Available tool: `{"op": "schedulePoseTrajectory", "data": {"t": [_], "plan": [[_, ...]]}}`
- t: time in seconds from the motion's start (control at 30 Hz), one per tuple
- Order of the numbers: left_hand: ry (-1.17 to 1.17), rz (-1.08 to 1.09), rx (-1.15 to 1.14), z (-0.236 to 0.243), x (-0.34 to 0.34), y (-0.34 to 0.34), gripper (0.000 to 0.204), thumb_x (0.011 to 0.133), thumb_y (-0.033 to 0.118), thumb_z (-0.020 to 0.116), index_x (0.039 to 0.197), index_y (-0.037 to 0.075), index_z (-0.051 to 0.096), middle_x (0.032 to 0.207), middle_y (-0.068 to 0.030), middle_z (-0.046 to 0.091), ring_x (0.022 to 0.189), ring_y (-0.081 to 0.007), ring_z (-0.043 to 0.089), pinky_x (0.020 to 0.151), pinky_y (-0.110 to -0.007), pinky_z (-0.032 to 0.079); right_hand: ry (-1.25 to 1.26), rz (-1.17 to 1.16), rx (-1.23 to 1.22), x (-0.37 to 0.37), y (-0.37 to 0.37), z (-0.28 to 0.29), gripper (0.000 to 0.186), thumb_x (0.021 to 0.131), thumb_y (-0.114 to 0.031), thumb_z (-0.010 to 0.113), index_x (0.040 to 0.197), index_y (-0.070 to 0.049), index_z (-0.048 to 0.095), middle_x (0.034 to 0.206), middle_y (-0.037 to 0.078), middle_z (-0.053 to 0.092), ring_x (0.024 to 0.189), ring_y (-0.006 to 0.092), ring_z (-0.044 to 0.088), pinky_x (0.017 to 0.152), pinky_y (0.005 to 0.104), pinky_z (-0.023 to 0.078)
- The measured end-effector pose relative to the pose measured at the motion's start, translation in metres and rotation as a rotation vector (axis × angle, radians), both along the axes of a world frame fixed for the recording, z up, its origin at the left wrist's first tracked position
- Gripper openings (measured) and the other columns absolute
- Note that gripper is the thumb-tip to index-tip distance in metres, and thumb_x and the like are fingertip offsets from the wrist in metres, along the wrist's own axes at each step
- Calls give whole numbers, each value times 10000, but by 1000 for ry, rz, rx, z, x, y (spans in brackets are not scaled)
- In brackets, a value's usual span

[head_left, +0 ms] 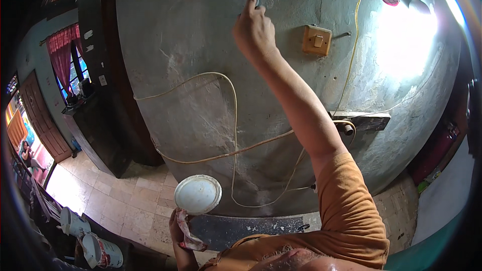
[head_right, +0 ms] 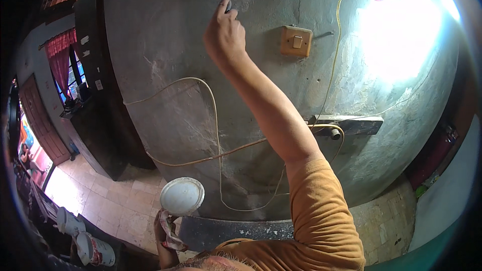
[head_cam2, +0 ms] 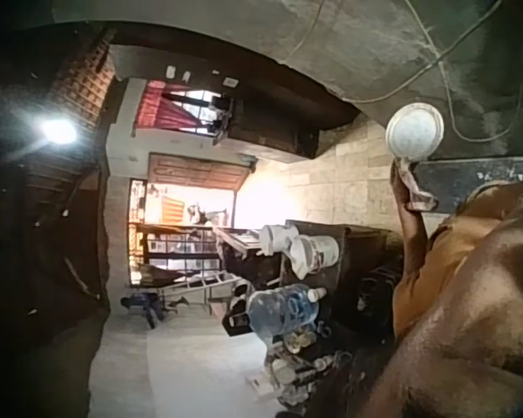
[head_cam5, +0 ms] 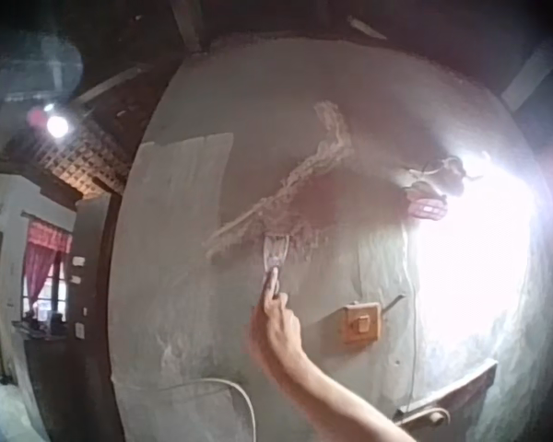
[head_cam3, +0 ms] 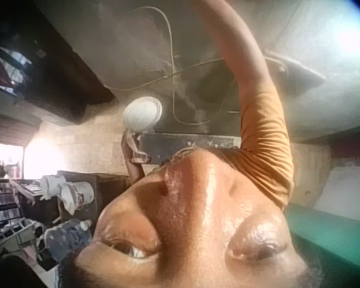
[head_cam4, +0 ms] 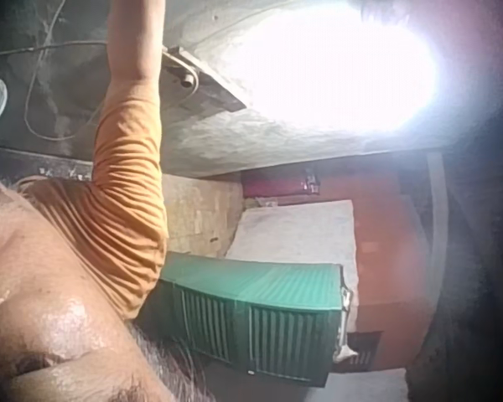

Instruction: The person scrapes a wall with a putty knife, applies white patching compound from a container, and wipes the area with a cloth.

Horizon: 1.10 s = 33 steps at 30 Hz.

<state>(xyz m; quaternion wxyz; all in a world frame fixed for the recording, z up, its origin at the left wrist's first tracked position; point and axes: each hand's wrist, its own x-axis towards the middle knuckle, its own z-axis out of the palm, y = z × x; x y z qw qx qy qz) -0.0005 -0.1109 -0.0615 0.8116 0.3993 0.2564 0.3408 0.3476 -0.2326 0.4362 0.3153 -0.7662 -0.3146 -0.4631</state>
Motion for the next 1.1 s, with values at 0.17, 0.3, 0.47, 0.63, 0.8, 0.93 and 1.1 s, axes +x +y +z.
{"op": "schedulePoseTrajectory", "data": {"t": [0.17, 0.3, 0.47, 0.63, 0.8, 0.93, 1.1], "plan": [[-31, 1, -11, 11, 2, -1, 264, 992, 176, 615, 1157, -28, 642, 985, -111, 685, 851, -207, 689, 733, -343, 593, -101, -63, 138, 23, -9, 21, 801, 893, -95, 528, 1557, 108, 130, 1109, 337, 589, 870, 440, 699, 778, 475, 589], [34, -17, 6, 5, 0, 3, 277, 1008, 200, 590, 1160, -27, 639, 1000, -114, 685, 869, -215, 691, 761, -362, 604, -38, -123, -10, 21, 9, -20, 802, 949, -182, 526, 1542, 139, 92, 982, 318, 627, 777, 462, 687, 684, 518, 589], [3, -41, 56, -14, 1, 15, 315, 1043, 239, 522, 1169, -27, 634, 1003, -121, 687, 883, -216, 692, 794, -370, 603, -133, -59, 105, 20, -4, 6, 764, 966, -193, 510, 1541, 131, 123, 995, 319, 632, 789, 463, 687, 684, 521, 588], [25, -59, 45, -31, -3, 25, 328, 1052, 237, 507, 1193, -35, 623, 1029, -133, 692, 902, -216, 694, 806, -358, 595, -30, -156, -6, 22, 3, -4, 778, 950, -169, 522, 1540, 138, 119, 987, 305, 643, 802, 437, 697, 695, 506, 594], [5, -33, 51, -27, 1, 24, 339, 1060, 237, 492, 1215, -38, 617, 1048, -137, 694, 906, -220, 696, 809, -357, 598, -59, -22, 42, 6, 0, -9, 770, 965, -185, 509, 1541, 129, 105, 1007, 333, 647, 832, 468, 692, 718, 523, 589], [1, -63, 81, -19, -1, 24, 349, 1062, 245, 493, 1229, -35, 616, 1041, -135, 697, 891, -223, 700, 807, -360, 600, -175, -73, 108, 27, -15, 38, 782, 957, -197, 520, 1551, 119, 123, 1007, 326, 636, 836, 450, 696, 733, 498, 587], [42, -38, -11, -10, 4, 20, 346, 1057, 252, 509, 1222, -32, 618, 1030, -129, 696, 881, -235, 702, 802, -367, 605, -13, -38, -52, 19, -5, 13, 765, 959, -196, 514, 1550, 115, 141, 985, 320, 643, 832, 447, 697, 733, 506, 584]]}}
